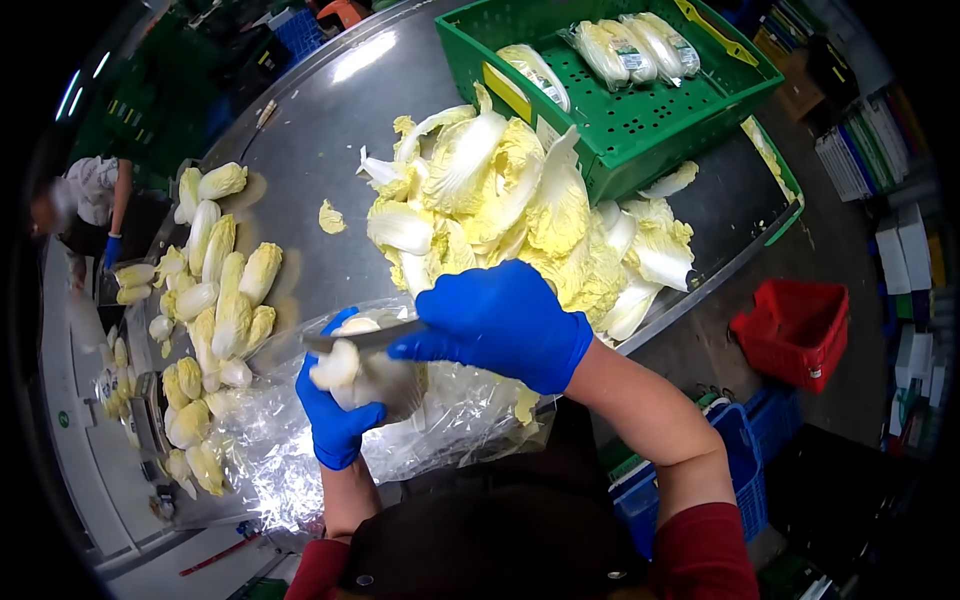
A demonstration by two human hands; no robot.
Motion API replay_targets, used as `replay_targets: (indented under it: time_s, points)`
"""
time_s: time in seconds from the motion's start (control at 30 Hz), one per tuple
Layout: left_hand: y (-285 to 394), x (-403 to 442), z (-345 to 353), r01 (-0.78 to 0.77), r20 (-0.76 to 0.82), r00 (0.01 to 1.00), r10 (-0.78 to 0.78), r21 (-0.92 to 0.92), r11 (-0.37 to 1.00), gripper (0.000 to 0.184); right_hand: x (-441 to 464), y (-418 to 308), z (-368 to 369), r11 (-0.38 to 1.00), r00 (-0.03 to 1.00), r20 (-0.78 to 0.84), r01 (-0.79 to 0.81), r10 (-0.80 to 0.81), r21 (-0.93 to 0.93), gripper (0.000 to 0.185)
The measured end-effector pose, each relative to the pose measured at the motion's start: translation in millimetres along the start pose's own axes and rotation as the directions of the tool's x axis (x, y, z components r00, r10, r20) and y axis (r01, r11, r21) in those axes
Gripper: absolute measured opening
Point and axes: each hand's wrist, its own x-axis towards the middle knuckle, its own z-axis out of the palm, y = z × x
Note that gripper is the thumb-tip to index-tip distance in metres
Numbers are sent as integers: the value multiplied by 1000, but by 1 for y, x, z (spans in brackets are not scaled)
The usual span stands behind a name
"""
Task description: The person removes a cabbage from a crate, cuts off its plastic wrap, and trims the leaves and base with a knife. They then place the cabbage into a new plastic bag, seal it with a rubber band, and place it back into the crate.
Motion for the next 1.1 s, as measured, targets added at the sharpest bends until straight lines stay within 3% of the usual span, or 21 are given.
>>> replay_targets:
  time_s: [0.17, 0.33, 0.4, 0.43, 0.5, 0.53, 0.6, 0.67, 0.7, 0.8, 0.9, 1.0, 1.03, 1.1]
  points:
    - [13, 3, 12, -1, -34, 999, -2, -109, 994, 93, 0, -5, -1, 996, 998, 55, 9, -4, -85, 35]
    - [19, -4, 14, -75, -116, 990, 84, 78, 994, 91, -7, 21, 7, 990, 999, -22, -37, 34, -134, 30]
    - [20, -5, 13, -65, -241, 968, 75, 52, 997, 91, -10, 37, 8, 921, 925, 68, -378, 373, 98, 22]
    - [16, -5, 12, -41, -329, 943, 38, -3, 999, 92, -7, 35, 3, 728, 767, 276, -639, 579, 250, 19]
    - [10, -4, 14, 58, -459, 880, -125, -156, 986, 90, -11, 21, 18, 660, 872, 211, -475, 442, 582, 25]
    - [3, 0, 12, 25, -415, 895, -161, -314, 949, 79, -10, 11, 24, 591, 912, 149, -365, 381, 720, 29]
    - [-9, 8, 13, 56, -323, 844, -429, -742, 668, 72, -6, -13, 20, 585, 889, 304, -454, 342, 672, 62]
    - [-18, 13, 13, 0, -383, 855, -350, -675, 737, 75, -16, -15, 52, 728, 953, 82, -276, 291, 627, 78]
    - [-20, 16, 13, -27, -409, 858, -311, -640, 768, 76, -14, -17, 51, 651, 936, 140, -326, 322, 686, 82]
    - [-15, 22, 22, -141, -359, 888, -285, -806, 575, 89, -7, -23, 37, 415, 863, 368, -493, 347, 764, 85]
    - [-11, 34, 32, -119, -293, 905, -309, -870, 478, 95, 2, -18, 45, 191, 677, 671, -732, 302, 654, 83]
    - [-5, 40, 38, -59, -204, 917, -342, -919, 389, 92, -6, -32, 59, 220, 743, 499, -631, 445, 744, 72]
    - [-9, 39, 35, -80, -203, 921, -332, -933, 350, 90, -9, -30, 54, 214, 704, 556, -685, 443, 697, 81]
    - [-22, 35, 26, -102, -186, 948, -257, -946, 306, 83, -23, -33, 55, 539, 849, 242, -492, 469, 683, 84]
